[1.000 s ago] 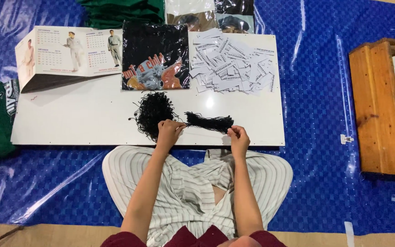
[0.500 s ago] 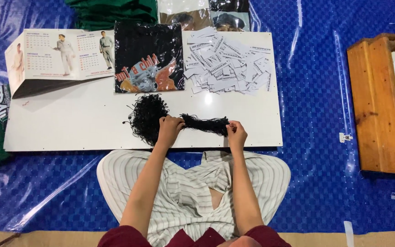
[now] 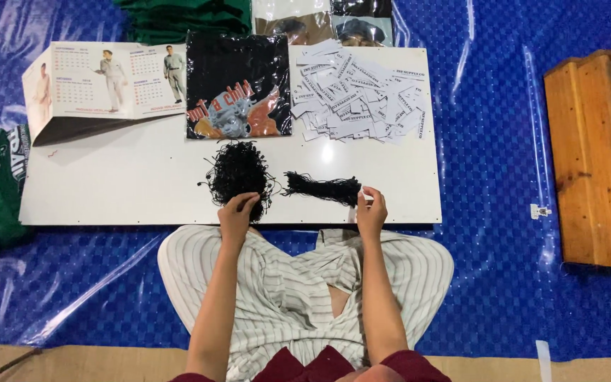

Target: The person picks black cable ties from a pile and aligns them in their hand.

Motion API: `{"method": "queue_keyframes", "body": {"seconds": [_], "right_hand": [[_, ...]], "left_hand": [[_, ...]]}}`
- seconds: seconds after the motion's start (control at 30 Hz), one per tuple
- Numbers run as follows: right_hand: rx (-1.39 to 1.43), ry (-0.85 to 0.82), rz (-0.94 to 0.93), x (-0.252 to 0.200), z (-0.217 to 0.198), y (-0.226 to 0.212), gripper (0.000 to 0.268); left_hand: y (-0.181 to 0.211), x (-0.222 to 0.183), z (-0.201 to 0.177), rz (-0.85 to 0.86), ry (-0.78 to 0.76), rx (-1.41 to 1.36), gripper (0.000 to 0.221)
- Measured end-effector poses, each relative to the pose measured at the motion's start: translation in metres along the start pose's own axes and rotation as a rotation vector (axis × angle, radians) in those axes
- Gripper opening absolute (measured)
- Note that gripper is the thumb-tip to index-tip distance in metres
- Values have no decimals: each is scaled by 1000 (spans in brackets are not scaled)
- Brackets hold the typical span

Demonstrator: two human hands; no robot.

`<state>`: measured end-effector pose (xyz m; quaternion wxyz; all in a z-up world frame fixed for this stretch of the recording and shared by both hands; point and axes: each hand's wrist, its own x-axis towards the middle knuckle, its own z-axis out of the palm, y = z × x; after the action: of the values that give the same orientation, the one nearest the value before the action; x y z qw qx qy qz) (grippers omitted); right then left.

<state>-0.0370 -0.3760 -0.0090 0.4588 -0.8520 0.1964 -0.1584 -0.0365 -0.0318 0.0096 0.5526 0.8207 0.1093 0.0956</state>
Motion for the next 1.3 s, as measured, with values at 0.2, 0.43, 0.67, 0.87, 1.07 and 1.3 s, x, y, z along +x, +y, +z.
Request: {"method": "queue_keyframes", "body": {"seconds": [0.2,0.43,0.67,0.87,1.07,1.3], "right_hand": [[34,-24,-75,-16,4,-4,16],[120,-71,-75,-45,26,-9,17],[401,-422,-268,-90,43,-75,42],[427,-567,-272,-102,121,91,18],[441,-517,-360,-89,47,-48,14],[430,-571,-255,-86,54,-10,10]], "left_hand": [[41,5,-28,20,30,-157,8],[97,8,-28,278,52,-125,2],[82,-33,29,310,-381,-193,14],[75,-49,50,234,-512,-203,11],[84,-51,46,254,-548,-137,16],[105,-74,70,411,-747,-201,15]]}}
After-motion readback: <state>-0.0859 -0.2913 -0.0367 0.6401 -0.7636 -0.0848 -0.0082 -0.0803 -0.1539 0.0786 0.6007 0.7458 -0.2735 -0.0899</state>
